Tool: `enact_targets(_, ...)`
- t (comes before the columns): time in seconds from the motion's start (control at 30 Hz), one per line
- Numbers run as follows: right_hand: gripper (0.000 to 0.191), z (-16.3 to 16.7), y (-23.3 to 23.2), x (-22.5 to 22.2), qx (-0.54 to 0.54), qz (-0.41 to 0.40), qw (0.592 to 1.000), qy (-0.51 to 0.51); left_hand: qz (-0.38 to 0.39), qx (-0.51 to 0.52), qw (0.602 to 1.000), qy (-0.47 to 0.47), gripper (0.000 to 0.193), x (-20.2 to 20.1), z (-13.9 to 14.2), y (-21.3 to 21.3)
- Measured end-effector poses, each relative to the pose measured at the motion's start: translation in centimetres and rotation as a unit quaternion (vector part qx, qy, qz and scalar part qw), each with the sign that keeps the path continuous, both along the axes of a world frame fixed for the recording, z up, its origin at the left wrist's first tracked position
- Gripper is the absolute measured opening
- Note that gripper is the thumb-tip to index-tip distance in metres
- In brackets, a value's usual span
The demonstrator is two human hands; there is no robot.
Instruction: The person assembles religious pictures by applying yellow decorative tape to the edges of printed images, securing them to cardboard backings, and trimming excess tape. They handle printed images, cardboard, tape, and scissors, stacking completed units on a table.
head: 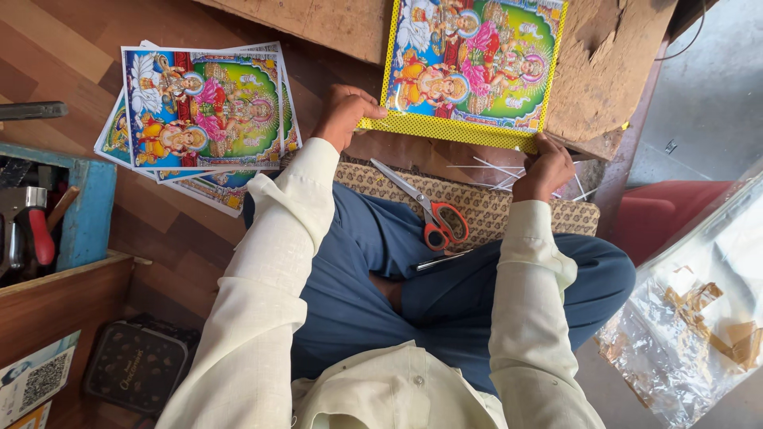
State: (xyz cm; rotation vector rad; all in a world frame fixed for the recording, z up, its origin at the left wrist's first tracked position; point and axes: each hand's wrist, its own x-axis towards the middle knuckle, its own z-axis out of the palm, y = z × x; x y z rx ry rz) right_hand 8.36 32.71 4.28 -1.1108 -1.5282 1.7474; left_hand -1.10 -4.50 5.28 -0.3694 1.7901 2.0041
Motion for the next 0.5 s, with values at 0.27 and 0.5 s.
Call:
enact_targets(0.27, 0.064, 2.5, -16.1, 2.7, 0.556, 0.425, 0.707, -0.097, 0.019, -0.019, 0.993, 0.119, 0.015, 0.4, 0.0, 0.4)
enact_targets(0.5, 0.091, 7.3, -22.9, 2.5, 0.609, 0.466, 0.637, -0.081, 0.003, -0.013, 0.994, 0.109, 0.015, 0.3, -0.2, -0.1)
